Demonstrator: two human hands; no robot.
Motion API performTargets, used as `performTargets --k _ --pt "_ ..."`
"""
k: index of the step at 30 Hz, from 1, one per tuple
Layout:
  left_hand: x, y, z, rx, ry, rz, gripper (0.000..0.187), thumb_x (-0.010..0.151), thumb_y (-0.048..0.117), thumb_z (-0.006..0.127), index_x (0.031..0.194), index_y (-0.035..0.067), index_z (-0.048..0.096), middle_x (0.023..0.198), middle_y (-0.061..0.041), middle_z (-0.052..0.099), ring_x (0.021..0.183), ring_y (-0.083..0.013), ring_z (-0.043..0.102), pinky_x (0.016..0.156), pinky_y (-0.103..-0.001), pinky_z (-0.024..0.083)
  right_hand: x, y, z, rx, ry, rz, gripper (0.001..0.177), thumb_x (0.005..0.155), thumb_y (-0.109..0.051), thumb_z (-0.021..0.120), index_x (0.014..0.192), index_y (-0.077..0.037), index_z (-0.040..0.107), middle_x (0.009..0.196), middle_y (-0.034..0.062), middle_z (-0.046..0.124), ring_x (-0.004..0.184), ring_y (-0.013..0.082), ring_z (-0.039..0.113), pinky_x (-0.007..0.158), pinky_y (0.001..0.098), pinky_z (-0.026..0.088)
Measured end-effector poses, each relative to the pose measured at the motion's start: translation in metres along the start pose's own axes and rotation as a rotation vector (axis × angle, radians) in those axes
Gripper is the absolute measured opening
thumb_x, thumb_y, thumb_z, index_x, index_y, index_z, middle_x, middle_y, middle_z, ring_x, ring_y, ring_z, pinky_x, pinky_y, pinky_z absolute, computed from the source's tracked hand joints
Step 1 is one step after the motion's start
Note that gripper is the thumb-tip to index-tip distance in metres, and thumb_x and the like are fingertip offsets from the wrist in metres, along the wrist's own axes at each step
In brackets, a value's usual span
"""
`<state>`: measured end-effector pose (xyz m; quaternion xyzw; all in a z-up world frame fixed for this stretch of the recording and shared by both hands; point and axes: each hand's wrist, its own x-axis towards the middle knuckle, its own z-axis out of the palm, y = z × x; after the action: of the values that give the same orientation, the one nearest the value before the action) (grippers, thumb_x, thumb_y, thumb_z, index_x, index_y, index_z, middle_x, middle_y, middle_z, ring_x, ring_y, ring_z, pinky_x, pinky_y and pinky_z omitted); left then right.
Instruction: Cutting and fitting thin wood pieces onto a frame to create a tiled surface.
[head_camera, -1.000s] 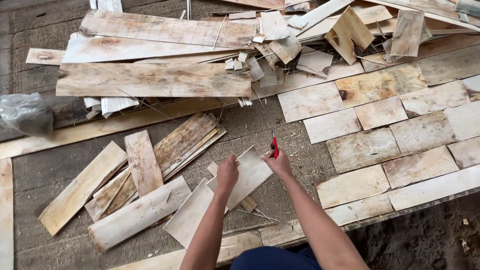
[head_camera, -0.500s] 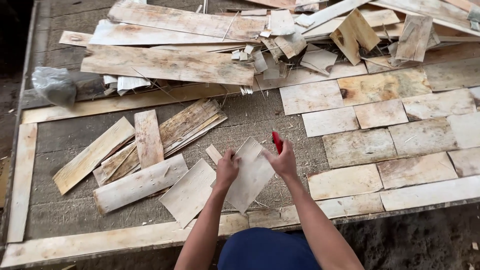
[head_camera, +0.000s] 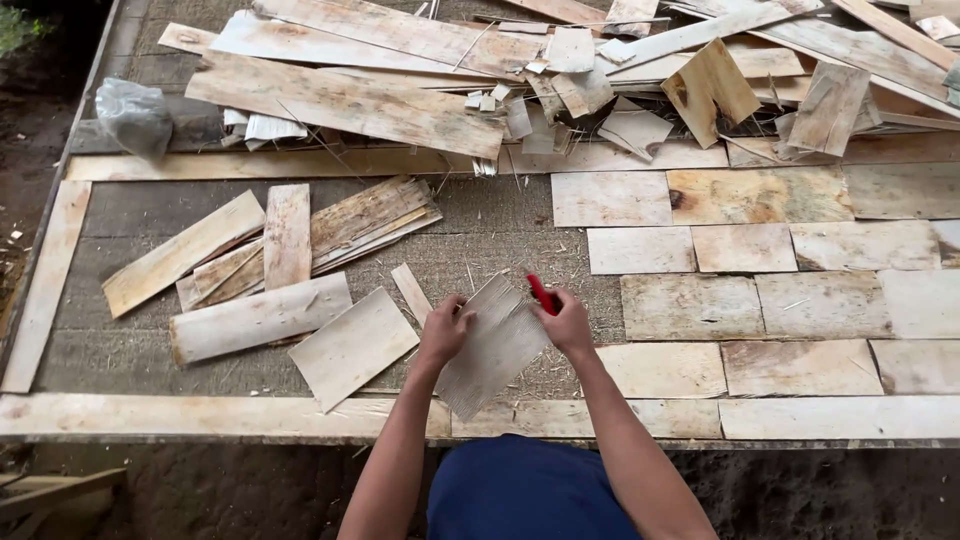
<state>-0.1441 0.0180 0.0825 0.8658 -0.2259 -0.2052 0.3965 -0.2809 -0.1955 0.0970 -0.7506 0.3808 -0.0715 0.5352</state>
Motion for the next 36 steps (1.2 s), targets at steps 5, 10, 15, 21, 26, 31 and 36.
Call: performTargets --k 5,10,15,21,26,31,36 --pt "-0.01 -0.002 0.012 0.004 0.01 0.012 0.028 0.091 0.03 0.072 0.118 0.021 0.069 0.095 -0.015 0.076 0.1 -0.0399 0.071 0.087 -0.051 0.056 -0.01 0.005 -0.028 0.116 -0.064 0.075 0.034 0.089 -0.038 0.081 0.108 -0.011 0.073 0.086 0.0071 0.069 0.082 0.0217 0.067 0.078 0.035 0.051" --pt "-0.015 0.011 0.024 0.012 -0.008 0.096 0.029 0.088 0.028 0.076 0.115 0.018 0.073 0.097 -0.015 0.077 0.101 -0.04 0.071 0.091 -0.05 0.056 -0.01 0.009 -0.044 0.165 -0.291 -0.034 0.047 0.071 -0.027 0.097 0.104 -0.002 0.076 0.09 0.0124 0.073 0.091 0.0216 0.065 0.088 0.0348 0.05" --pt "-0.029 0.03 -0.005 0.014 0.457 0.17 0.034 0.099 0.031 0.069 0.125 0.01 0.068 0.118 -0.017 0.07 0.115 -0.0392 0.064 0.103 -0.05 0.048 0.01 0.044 -0.051 0.299 -0.177 0.046 0.046 0.077 -0.031 0.097 0.104 -0.004 0.073 0.08 0.0082 0.066 0.074 0.0199 0.056 0.074 0.0313 0.045" --pt "-0.053 0.017 0.011 -0.625 0.311 -0.222 0.04 0.113 0.039 0.044 0.132 0.008 0.061 0.113 -0.018 0.071 0.11 -0.0306 0.066 0.102 -0.051 0.047 0.039 0.076 -0.057 0.545 -0.093 0.091 0.037 0.078 -0.022 0.094 0.1 -0.009 0.066 0.074 -0.0028 0.063 0.051 0.0057 0.052 0.035 0.016 0.035" --pt "-0.034 -0.023 0.046 -0.973 0.332 -0.211 0.022 0.111 0.021 0.045 0.117 0.012 0.064 0.094 -0.002 0.07 0.085 -0.0131 0.066 0.081 -0.031 0.055 0.04 0.079 -0.056 0.555 -0.098 0.102 0.038 0.079 -0.021 0.094 0.099 -0.007 0.065 0.072 -0.0027 0.059 0.049 0.0057 0.049 0.034 0.0154 0.035" --pt "-0.022 -0.037 0.059 -0.932 0.341 -0.172 0.016 0.109 0.02 0.049 0.105 0.014 0.064 0.083 0.001 0.068 0.073 -0.0088 0.063 0.07 -0.025 0.051 0.022 0.045 -0.07 0.686 -0.071 0.142 0.033 0.084 -0.025 0.09 0.098 -0.01 0.065 0.071 -0.0019 0.057 0.052 0.008 0.052 0.035 0.0162 0.036" --pt "-0.029 -0.03 0.071 -0.845 0.414 -0.211 0.016 0.108 0.018 0.05 0.103 0.014 0.065 0.084 0.001 0.06 0.075 -0.0108 0.055 0.071 -0.026 0.047 0.029 0.062 -0.073 0.619 -0.045 0.167 0.028 0.086 -0.02 0.087 0.091 -0.012 0.061 0.06 0.0038 0.055 0.038 0.0119 0.045 0.028 0.0218 0.033"
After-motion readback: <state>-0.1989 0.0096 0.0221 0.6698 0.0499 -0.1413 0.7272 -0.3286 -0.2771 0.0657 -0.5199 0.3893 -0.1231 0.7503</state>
